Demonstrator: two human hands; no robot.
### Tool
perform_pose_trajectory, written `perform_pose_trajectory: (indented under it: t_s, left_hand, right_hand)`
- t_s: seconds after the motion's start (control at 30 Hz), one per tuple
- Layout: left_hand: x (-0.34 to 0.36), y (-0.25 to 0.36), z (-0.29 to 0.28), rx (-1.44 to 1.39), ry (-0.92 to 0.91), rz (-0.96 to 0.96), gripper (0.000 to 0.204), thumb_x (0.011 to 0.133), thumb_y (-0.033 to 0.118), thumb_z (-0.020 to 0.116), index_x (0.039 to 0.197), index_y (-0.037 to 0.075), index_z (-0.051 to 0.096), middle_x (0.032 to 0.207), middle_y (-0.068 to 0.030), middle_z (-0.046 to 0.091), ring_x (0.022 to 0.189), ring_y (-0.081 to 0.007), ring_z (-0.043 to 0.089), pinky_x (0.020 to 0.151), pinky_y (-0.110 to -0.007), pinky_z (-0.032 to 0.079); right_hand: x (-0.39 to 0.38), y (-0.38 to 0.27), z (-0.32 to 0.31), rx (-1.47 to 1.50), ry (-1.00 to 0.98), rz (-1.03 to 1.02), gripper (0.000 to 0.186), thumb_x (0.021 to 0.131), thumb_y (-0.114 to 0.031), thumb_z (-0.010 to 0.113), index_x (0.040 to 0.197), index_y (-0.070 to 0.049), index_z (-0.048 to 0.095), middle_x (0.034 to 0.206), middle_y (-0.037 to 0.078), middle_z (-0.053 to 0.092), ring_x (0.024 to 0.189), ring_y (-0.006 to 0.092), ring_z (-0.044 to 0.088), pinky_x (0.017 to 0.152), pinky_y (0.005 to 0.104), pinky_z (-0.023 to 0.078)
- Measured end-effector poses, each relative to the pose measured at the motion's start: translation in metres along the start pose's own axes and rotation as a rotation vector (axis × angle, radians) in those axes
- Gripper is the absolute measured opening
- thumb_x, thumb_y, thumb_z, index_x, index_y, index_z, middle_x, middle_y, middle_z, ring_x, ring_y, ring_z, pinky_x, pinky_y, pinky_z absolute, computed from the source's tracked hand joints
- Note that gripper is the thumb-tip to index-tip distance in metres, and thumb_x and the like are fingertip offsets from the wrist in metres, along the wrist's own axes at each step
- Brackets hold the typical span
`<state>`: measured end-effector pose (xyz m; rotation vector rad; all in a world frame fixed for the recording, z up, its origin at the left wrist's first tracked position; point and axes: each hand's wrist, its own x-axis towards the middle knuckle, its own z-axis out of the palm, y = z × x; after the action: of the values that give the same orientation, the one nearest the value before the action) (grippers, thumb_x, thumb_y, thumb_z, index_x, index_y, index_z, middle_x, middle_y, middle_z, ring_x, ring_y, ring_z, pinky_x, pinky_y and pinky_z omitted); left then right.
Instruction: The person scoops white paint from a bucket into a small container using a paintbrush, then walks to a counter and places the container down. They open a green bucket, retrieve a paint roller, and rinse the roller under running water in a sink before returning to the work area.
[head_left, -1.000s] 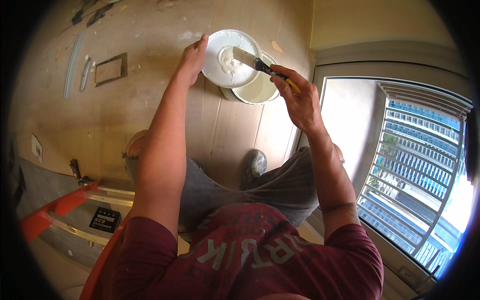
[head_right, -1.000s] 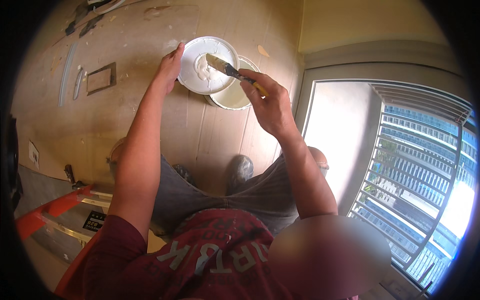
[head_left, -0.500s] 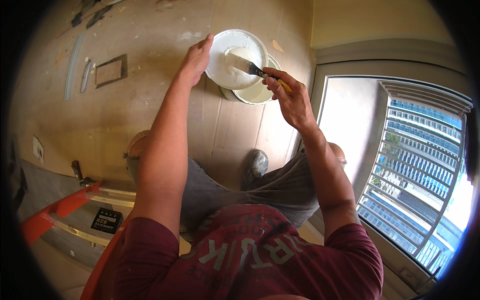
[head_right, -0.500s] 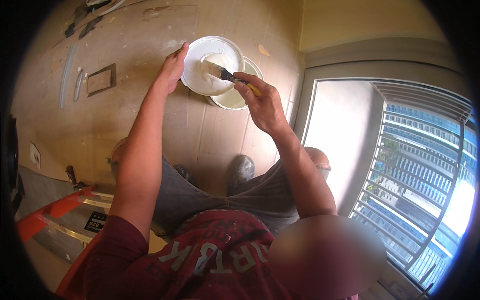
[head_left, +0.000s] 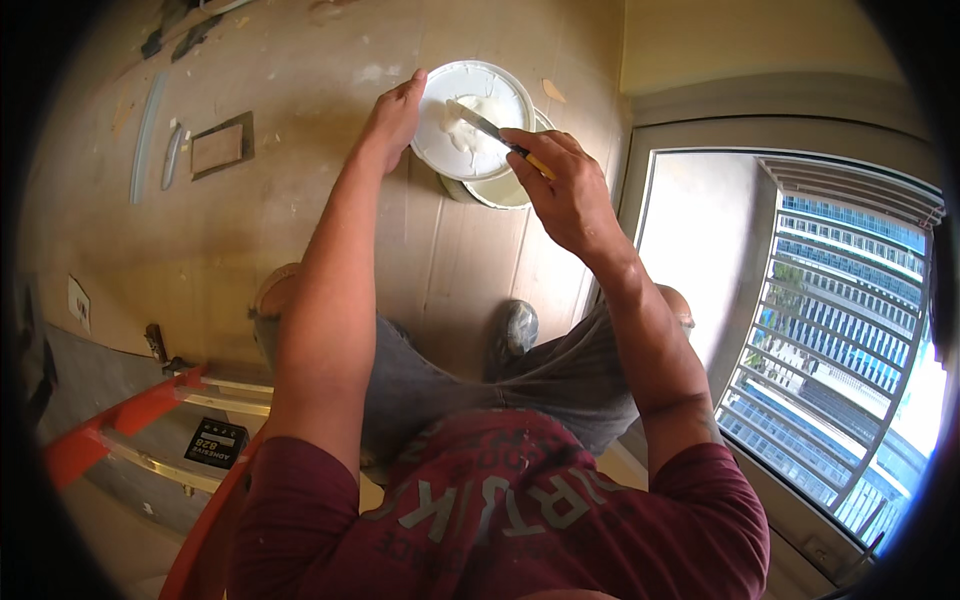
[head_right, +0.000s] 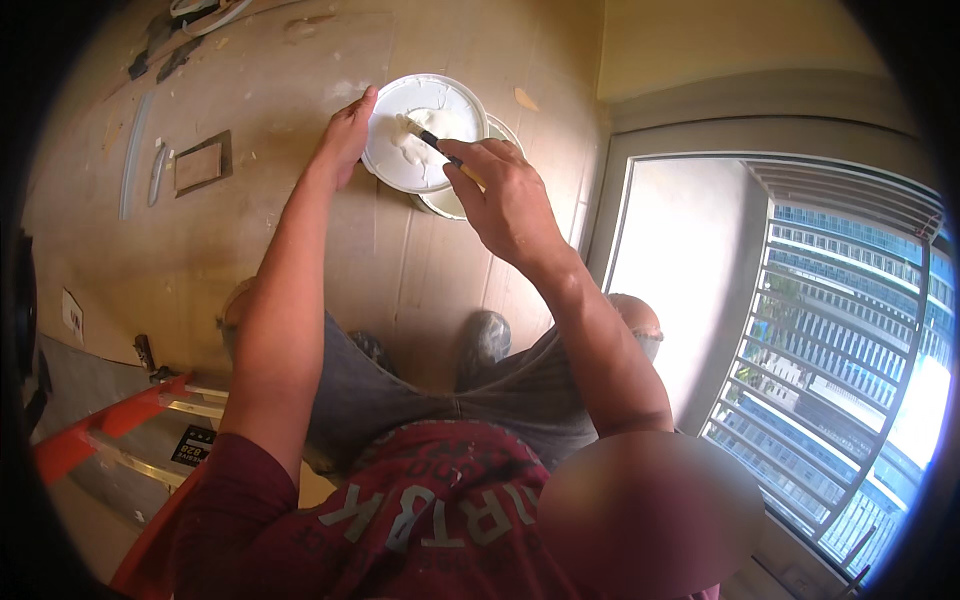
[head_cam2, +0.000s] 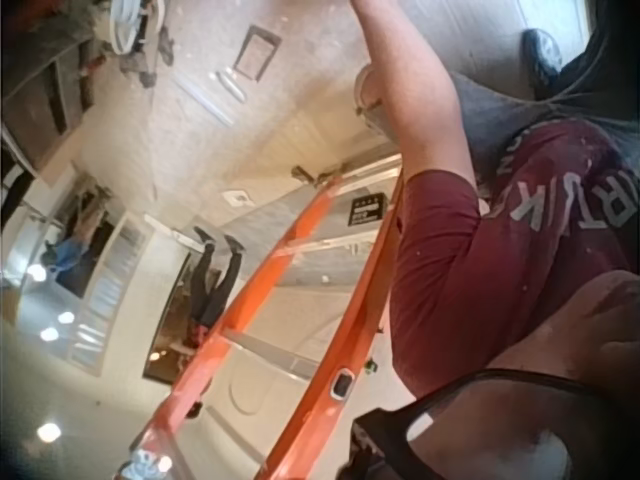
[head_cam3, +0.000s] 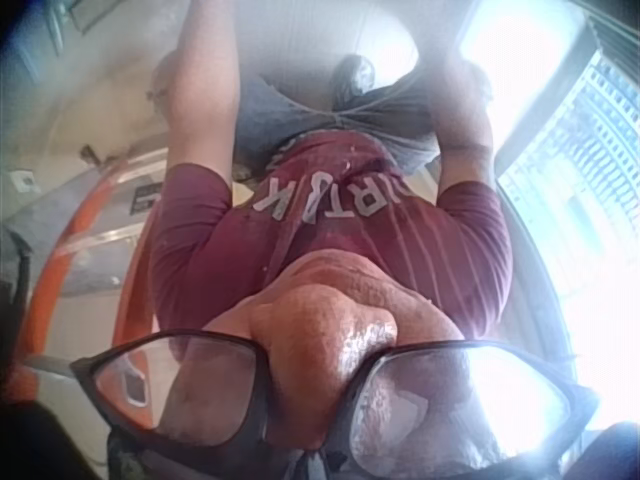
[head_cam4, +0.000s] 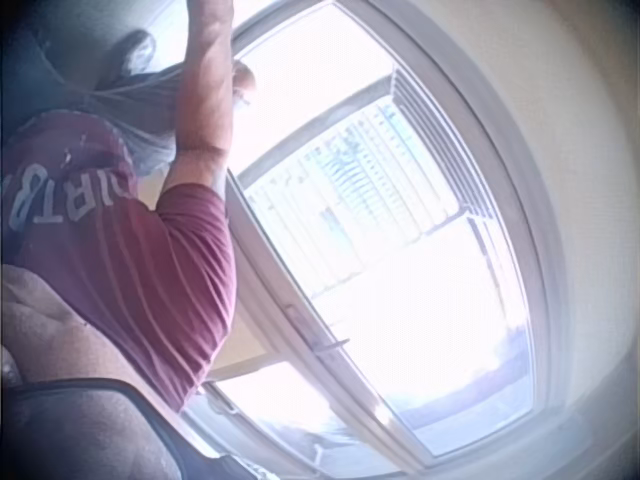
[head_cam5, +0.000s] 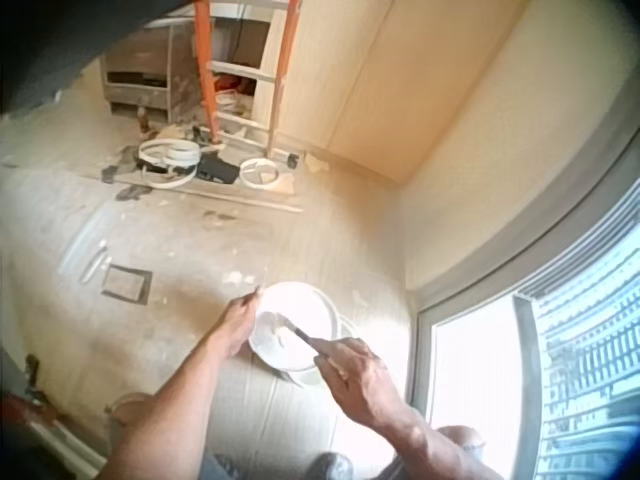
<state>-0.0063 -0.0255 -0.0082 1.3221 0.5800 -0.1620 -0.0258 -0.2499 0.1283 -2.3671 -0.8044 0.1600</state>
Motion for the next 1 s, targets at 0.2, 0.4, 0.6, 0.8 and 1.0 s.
perform_pose_trajectory:
  t_s: [0.2,0.4,0.6,0.8,1.0]
  left_hand:
    - [0.009,-0.009,-0.009,-0.010,0.000,-0.007,0.069,0.106,0.055,0.046,0.146,0.000,0.052,0.146,-0.0187,0.055,0.134,-0.0272,0.051,0.113,-0.039,0.039]
    - [0.009,-0.004,-0.010,-0.008,0.034,-0.048,0.069,0.105,0.056,0.045,0.148,0.001,0.050,0.149,-0.0188,0.052,0.138,-0.0283,0.049,0.115,-0.041,0.037]
    - [0.011,-0.004,-0.009,-0.010,0.043,-0.072,0.071,0.105,0.058,0.045,0.148,0.002,0.050,0.151,-0.0181,0.051,0.139,-0.0288,0.047,0.115,-0.042,0.037]
    - [0.030,-0.018,-0.026,-0.022,0.079,-0.025,0.070,0.105,0.057,0.046,0.146,0.001,0.052,0.148,-0.0193,0.054,0.137,-0.0287,0.049,0.113,-0.040,0.038]
    - [0.016,0.000,-0.038,-0.059,0.172,-0.056,0.072,0.106,0.056,0.045,0.148,-0.002,0.047,0.147,-0.0186,0.054,0.135,-0.0274,0.050,0.111,-0.039,0.042]
  right_hand:
    - [0.005,-0.011,-0.019,0.069,0.080,0.123,0.026,0.097,-0.012,0.065,0.121,-0.005,0.070,0.097,0.017,0.069,0.083,0.0280,0.068,0.075,0.0362,0.054]
    - [-0.002,0.002,-0.013,0.083,0.066,0.142,0.026,0.099,-0.012,0.064,0.124,-0.005,0.069,0.099,0.015,0.070,0.086,0.0225,0.067,0.078,0.0341,0.054]
    - [-0.013,0.008,-0.029,0.615,0.135,0.369,0.034,0.104,-0.019,0.061,0.131,0.001,0.064,0.103,0.011,0.072,0.089,0.0133,0.065,0.076,0.0273,0.052]
    - [-0.035,0.040,-0.052,0.943,0.234,0.578,0.035,0.105,-0.021,0.058,0.129,0.004,0.064,0.100,0.011,0.071,0.085,0.0133,0.063,0.071,0.0275,0.051]
    - [-0.021,0.083,-0.012,0.435,-0.034,0.673,0.033,0.101,-0.024,0.060,0.118,0.002,0.071,0.089,0.009,0.071,0.069,0.0138,0.062,0.061,0.0293,0.051]
